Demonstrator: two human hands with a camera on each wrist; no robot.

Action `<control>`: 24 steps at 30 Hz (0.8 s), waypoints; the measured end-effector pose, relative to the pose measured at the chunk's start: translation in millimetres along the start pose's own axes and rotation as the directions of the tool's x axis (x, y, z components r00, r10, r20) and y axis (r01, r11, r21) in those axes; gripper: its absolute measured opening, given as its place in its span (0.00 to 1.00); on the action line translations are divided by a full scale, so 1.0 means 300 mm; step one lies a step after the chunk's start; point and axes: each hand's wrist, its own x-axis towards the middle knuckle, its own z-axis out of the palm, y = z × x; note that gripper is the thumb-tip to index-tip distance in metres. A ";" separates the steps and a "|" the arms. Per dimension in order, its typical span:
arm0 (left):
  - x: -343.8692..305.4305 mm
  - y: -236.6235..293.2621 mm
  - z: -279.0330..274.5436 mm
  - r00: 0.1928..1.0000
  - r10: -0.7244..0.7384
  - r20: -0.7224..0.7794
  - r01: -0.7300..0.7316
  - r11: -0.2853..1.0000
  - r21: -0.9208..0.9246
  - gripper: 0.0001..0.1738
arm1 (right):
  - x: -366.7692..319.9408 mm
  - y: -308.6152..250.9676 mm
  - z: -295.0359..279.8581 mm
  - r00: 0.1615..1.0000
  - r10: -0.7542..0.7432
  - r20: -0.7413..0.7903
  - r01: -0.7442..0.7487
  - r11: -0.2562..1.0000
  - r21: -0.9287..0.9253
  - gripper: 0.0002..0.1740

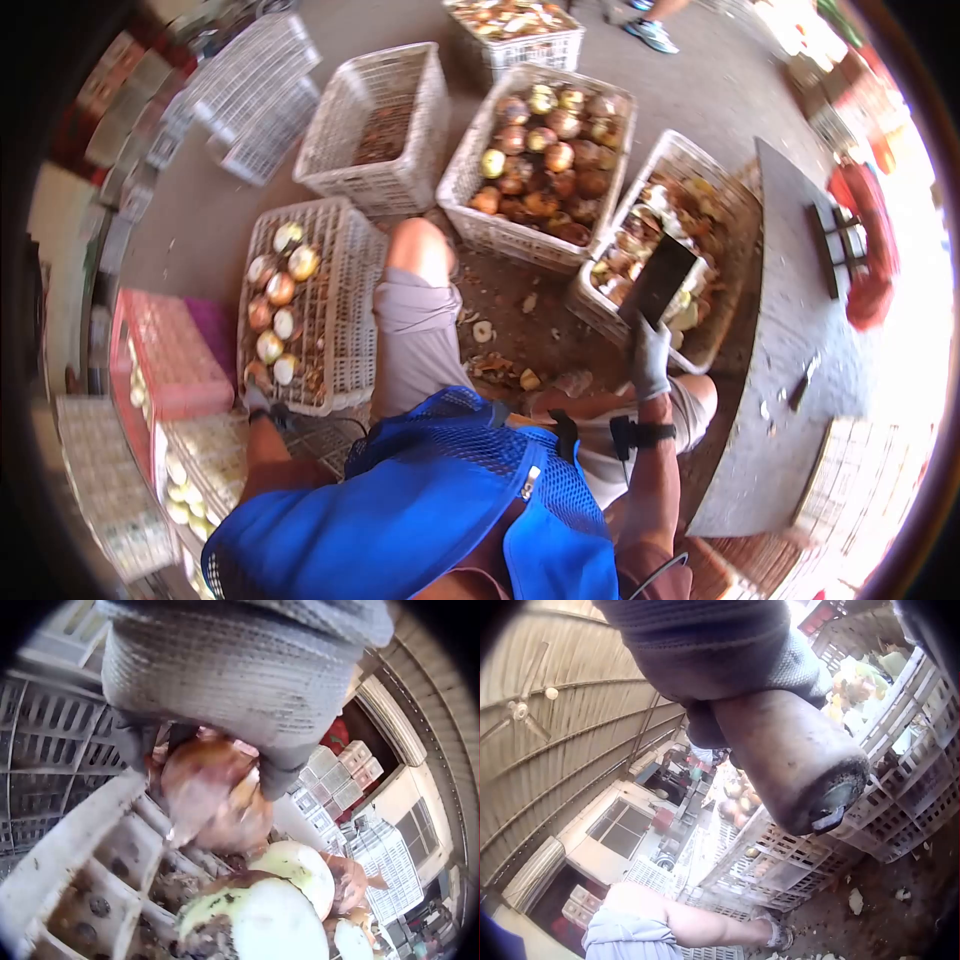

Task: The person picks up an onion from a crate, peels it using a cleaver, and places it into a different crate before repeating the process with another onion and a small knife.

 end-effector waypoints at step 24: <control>-1.459 1.144 1.703 -0.252 -0.364 0.897 -0.947 0.284 -0.151 0.22 | 0.159 -0.021 -0.041 0.968 0.211 0.136 -0.251 0.794 0.554 0.11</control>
